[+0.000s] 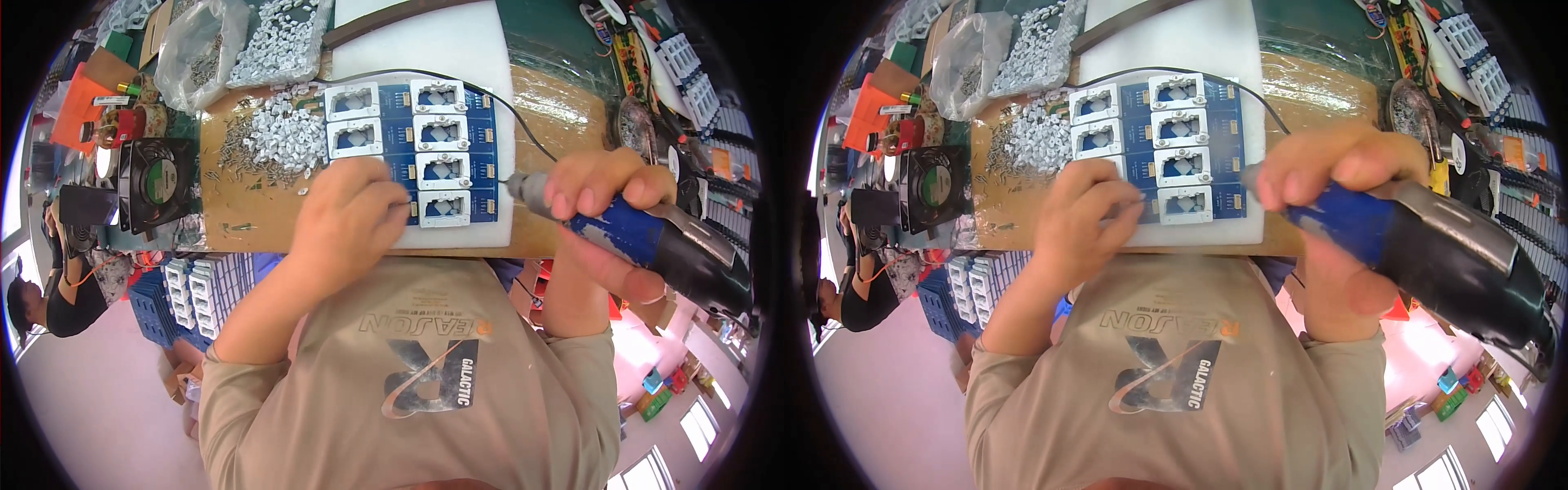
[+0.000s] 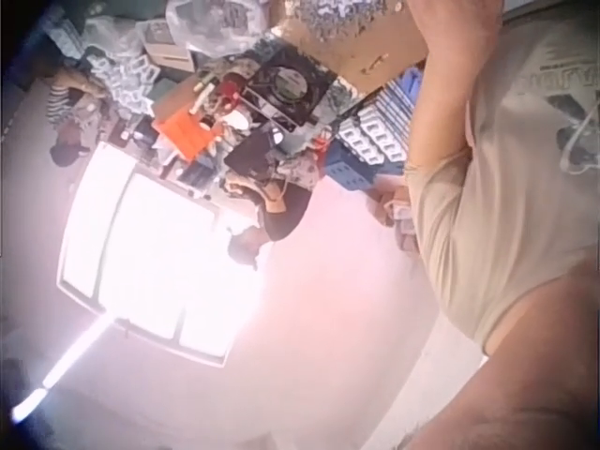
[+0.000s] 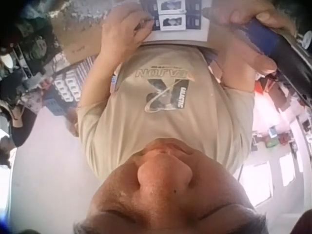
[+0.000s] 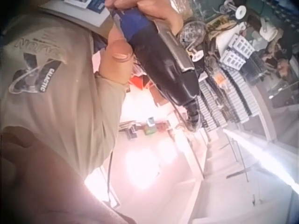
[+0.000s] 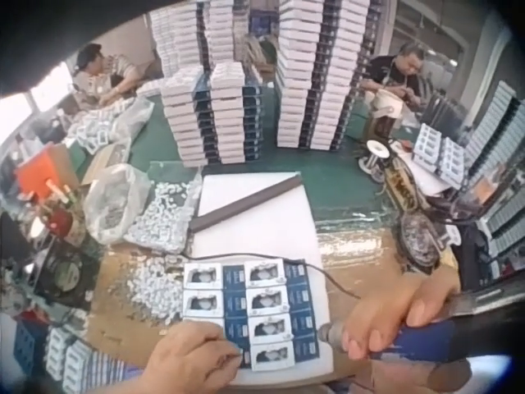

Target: The person assembles small electronic components by hand, inserting circuit boards into plastic housings and securing them with fasteners using an electric screwdriver to create finished units.

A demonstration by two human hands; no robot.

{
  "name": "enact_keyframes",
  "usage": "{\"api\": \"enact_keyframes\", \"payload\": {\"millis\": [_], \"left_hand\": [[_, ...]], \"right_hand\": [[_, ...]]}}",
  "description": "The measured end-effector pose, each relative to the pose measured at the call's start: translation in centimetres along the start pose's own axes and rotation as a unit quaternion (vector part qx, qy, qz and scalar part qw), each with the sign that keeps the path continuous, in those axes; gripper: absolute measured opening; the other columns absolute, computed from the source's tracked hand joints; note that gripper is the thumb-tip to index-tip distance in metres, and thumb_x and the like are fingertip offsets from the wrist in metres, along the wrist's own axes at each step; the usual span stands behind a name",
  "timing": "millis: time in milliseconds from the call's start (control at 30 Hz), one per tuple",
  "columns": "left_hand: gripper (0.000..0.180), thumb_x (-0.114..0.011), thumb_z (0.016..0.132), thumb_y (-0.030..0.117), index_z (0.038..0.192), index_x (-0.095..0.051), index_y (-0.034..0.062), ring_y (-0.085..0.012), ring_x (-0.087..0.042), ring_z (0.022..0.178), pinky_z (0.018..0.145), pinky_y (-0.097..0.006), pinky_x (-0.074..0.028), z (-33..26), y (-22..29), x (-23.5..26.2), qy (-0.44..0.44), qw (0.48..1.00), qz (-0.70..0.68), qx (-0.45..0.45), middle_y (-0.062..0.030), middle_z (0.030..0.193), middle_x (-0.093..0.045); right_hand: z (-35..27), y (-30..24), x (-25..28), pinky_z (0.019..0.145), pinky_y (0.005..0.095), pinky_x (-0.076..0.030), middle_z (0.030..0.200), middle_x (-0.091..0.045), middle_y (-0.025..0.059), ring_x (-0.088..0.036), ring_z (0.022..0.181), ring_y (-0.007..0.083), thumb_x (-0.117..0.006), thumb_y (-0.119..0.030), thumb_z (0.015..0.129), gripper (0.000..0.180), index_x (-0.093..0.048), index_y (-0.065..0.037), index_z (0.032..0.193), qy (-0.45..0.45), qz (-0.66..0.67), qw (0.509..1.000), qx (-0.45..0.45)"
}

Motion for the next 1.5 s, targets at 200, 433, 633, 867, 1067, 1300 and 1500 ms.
{"api": "enact_keyframes", "payload": {"millis": [200, 433, 633, 867, 1067, 1300, 1500], "left_hand": [[0.018, -0.076, 0.072, 0.005, 0.089, -0.070, 0.0060, -0.0294, -0.061, 0.087, 0.075, -0.041, -0.049, 1.6, -0.3, -2.9, 0.005, 0.997, -0.019, -0.070, -0.0084, 0.096, -0.062], [0.011, -0.073, 0.073, 0.009, 0.083, -0.069, 0.0066, -0.0276, -0.060, 0.087, 0.077, -0.040, -0.047, 1.6, -0.7, -3.3, 0.020, 0.998, -0.021, -0.055, -0.0058, 0.095, -0.061], [0.010, -0.071, 0.073, 0.010, 0.082, -0.068, 0.0066, -0.0270, -0.059, 0.085, 0.075, -0.040, -0.046, 1.7, -1.1, -3.9, 0.020, 0.998, -0.029, -0.059, -0.0056, 0.091, -0.059], [0.009, -0.070, 0.074, 0.011, 0.081, -0.067, 0.0068, -0.0261, -0.059, 0.086, 0.074, -0.040, -0.046, 1.6, -1.1, -3.9, 0.013, 0.999, -0.018, -0.049, -0.0052, 0.089, -0.057], [0.010, -0.070, 0.072, 0.012, 0.079, -0.066, 0.0065, -0.0264, -0.058, 0.086, 0.075, -0.041, -0.045, 1.5, -1.0, -3.6, 0.020, 0.998, -0.036, -0.040, -0.0061, 0.088, -0.056], [0.012, -0.072, 0.070, 0.012, 0.076, -0.063, 0.0066, -0.0272, -0.057, 0.086, 0.074, -0.041, -0.045, 1.3, -1.4, -3.9, 0.034, 0.998, -0.032, -0.045, -0.0069, 0.088, -0.056], [0.013, -0.073, 0.070, 0.013, 0.077, -0.064, 0.0078, -0.0261, -0.058, 0.088, 0.076, -0.040, -0.045, 1.2, -1.3, -3.9, 0.028, 0.997, -0.047, -0.050, -0.0066, 0.089, -0.055]], "right_hand": [[1.2, 1.2, -3.1, 0.071, 0.0401, -0.051, 0.101, -0.059, 0.0104, -0.062, 0.080, 0.0260, -0.072, -0.067, 0.082, 0.088, -0.041, -0.009, 0.141, -0.042, 0.047, 0.998, -0.021], [2.5, 2.5, -4.3, 0.068, 0.0405, -0.051, 0.098, -0.059, 0.0113, -0.062, 0.077, 0.0262, -0.075, -0.066, 0.079, 0.087, -0.043, -0.009, 0.136, -0.095, 0.045, 0.993, -0.061], [2.9, 2.6, -5.3, 0.068, 0.0395, -0.051, 0.096, -0.059, 0.0113, -0.061, 0.076, 0.0253, -0.077, -0.065, 0.078, 0.082, -0.046, -0.008, 0.129, -0.060, 0.024, 0.992, -0.112], [3.4, 2.7, -6.3, 0.067, 0.0387, -0.052, 0.095, -0.058, 0.0117, -0.061, 0.076, 0.0250, -0.079, -0.062, 0.077, 0.078, -0.048, -0.007, 0.122, -0.076, -0.023, 0.988, -0.133], [3.6, 3.0, -6.8, 0.067, 0.0379, -0.053, 0.095, -0.058, 0.0120, -0.061, 0.076, 0.0243, -0.079, -0.061, 0.077, 0.076, -0.048, -0.007, 0.120, -0.096, -0.044, 0.983, -0.150], [3.4, 4.0, -7.4, 0.067, 0.0363, -0.053, 0.095, -0.058, 0.0121, -0.061, 0.077, 0.0234, -0.079, -0.062, 0.077, 0.077, -0.048, -0.006, 0.119, -0.097, -0.038, 0.987, -0.119], [3.1, 4.8, -7.2, 0.065, 0.0362, -0.054, 0.096, -0.060, 0.0129, -0.062, 0.076, 0.0240, -0.079, -0.061, 0.079, 0.081, -0.047, -0.004, 0.127, -0.108, -0.012, 0.991, -0.085]]}}
Point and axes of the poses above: each hand's wrist, its own z-axis towards the middle knuckle, its own x-axis out of the back of the hand, y = z × x, the point moved 3 cm from there along z, towards the middle knuckle
